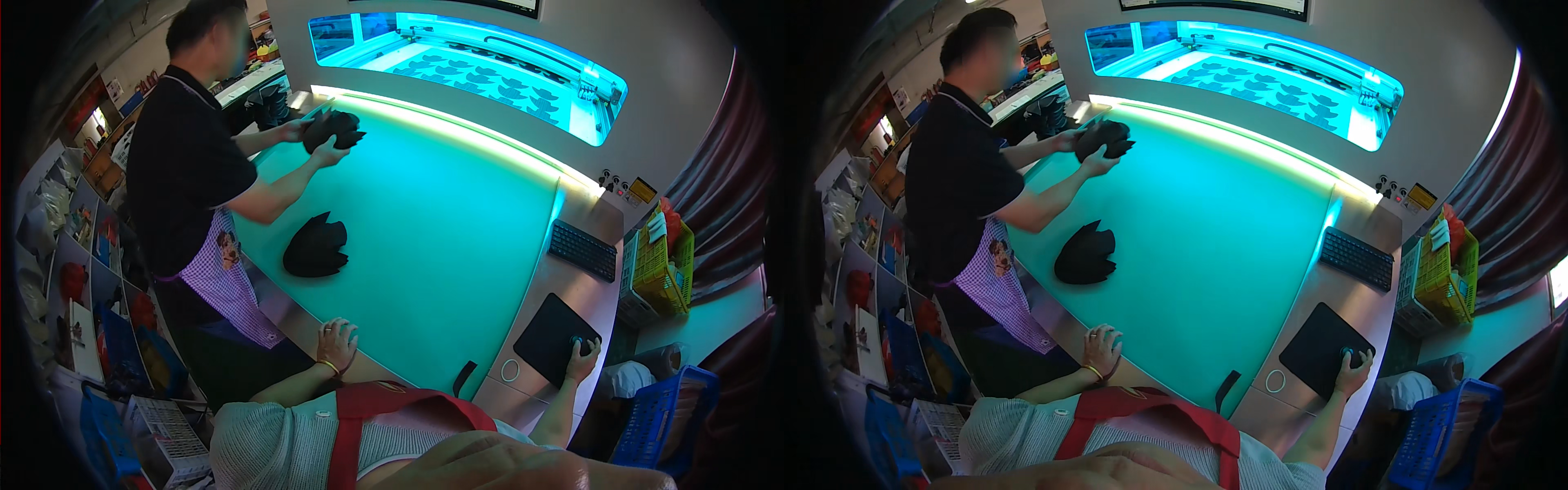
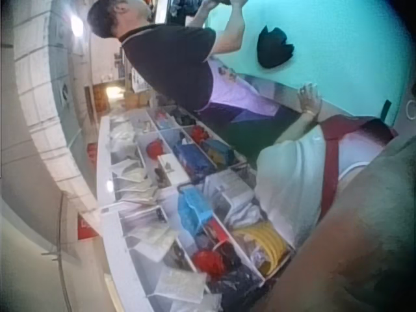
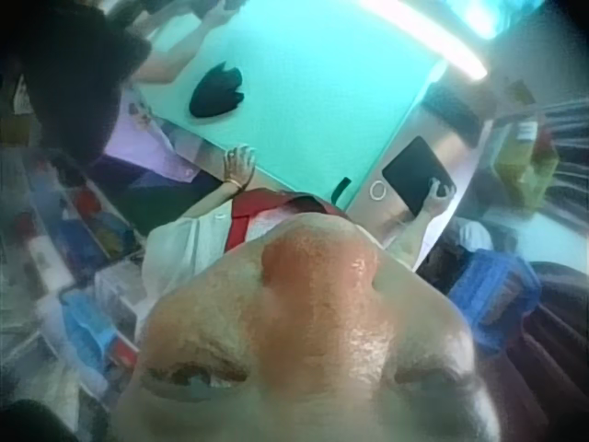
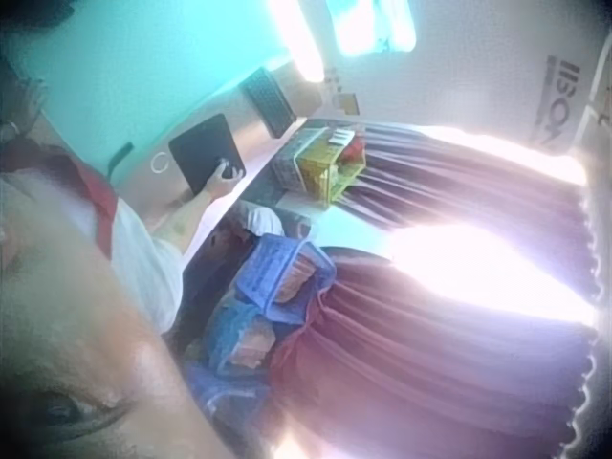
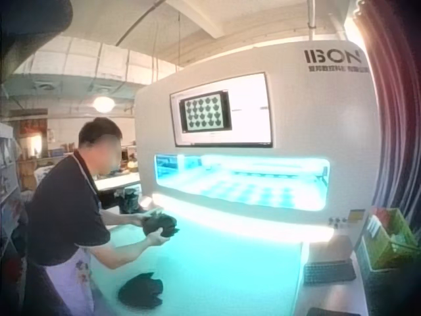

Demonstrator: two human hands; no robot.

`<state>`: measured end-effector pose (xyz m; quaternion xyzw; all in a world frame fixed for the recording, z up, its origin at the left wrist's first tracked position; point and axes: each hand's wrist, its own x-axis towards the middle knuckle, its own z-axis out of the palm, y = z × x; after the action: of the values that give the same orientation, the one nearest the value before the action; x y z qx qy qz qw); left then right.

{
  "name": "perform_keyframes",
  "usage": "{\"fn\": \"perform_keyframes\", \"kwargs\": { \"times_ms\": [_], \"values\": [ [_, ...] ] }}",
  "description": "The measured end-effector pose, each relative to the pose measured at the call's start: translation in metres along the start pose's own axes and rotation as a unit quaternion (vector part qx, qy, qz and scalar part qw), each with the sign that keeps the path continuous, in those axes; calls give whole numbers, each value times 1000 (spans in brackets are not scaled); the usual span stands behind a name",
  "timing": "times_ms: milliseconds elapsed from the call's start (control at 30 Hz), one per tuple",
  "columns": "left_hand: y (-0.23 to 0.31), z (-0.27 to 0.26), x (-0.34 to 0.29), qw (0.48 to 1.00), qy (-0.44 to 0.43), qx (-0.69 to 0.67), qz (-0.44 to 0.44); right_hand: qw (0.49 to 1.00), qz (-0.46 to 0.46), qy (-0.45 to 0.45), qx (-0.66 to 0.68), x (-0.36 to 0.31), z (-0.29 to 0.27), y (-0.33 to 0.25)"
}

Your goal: The person places black shoe components onto a glowing green surface, positioning them alongside components placed by a second person. They use a computer mouse to interact with an adjacent screen after filling the table surface.

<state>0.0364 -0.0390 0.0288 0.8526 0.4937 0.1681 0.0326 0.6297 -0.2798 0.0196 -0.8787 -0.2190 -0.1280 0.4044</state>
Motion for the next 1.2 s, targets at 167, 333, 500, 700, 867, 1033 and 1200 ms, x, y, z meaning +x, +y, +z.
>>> {"fn": "perform_keyframes", "kwargs": {
  "times_ms": [167, 333, 500, 700, 867, 1033, 1200],
  "values": [
    [0, 0, 0, 1000, -8, -7, -9, 1000, 1, -1, -1, 1, 1, 3],
    [-1, 1, -1, 1000, -8, -6, -9, 1000, 5, -4, -6, 0, 1, 2],
    [0, 1, 0, 1000, -5, -9, -7, 1000, 3, -1, 0, 0, 1, 3],
    [1, -1, 0, 1000, -6, -14, -7, 1000, 2, 0, -1, 0, 1, 1],
    [0, 1, 0, 1000, 0, -9, -2, 1000, 2, 2, 9, 0, 2, 5],
    [1, 0, 0, 1000, 0, -4, -5, 1000, 3, -5, -4, 1, 1, 3],
    [0, 1, 0, 1000, -1, -8, 1, 1000, 5, -3, 9, 1, 1, 4]
  ]
}}
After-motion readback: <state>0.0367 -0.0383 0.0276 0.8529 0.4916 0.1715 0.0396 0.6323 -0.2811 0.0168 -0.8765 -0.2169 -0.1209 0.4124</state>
